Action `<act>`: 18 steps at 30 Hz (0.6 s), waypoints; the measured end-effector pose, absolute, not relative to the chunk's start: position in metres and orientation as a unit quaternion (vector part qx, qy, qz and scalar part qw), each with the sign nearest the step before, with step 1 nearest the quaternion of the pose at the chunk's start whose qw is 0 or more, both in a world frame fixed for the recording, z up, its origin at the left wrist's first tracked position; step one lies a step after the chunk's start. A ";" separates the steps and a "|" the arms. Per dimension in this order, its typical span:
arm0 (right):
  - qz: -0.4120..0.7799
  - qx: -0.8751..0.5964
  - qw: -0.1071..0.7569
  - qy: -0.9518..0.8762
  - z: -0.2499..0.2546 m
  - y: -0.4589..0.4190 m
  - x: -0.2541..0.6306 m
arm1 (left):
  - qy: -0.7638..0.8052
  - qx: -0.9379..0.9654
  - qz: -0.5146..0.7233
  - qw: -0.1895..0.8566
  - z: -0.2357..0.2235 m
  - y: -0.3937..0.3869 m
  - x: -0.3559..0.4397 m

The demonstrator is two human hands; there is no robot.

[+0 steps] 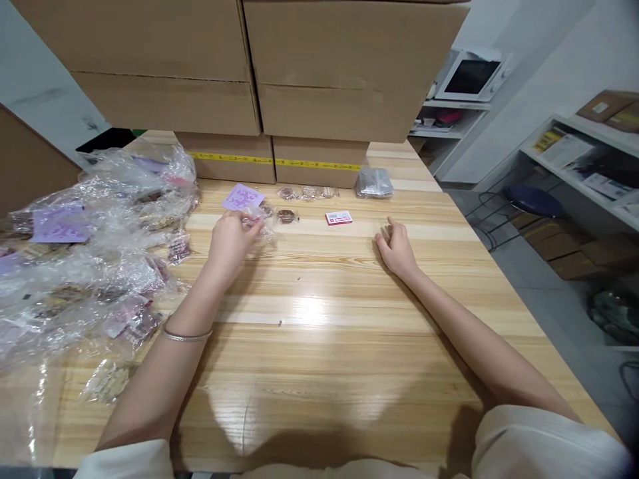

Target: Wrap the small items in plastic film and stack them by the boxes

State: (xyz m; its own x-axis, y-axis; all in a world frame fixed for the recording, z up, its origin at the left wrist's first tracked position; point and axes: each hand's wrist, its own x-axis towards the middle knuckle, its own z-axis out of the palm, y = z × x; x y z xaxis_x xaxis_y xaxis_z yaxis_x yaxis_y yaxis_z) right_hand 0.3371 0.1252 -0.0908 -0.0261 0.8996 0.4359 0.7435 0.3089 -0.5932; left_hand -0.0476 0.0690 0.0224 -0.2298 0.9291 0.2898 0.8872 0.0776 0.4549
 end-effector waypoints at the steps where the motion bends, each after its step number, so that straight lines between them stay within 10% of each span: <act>1: 0.104 -0.565 0.398 -0.715 -0.089 0.119 0.335 | 0.722 0.622 0.295 0.066 0.025 0.068 -0.042; 10: 0.389 -0.369 0.373 -0.757 -0.048 0.052 0.282 | 0.481 0.585 0.458 0.465 0.029 0.046 0.008; 18: 0.302 -0.354 0.320 -0.825 -0.050 0.043 0.268 | 0.424 0.513 0.426 0.613 0.033 0.036 0.017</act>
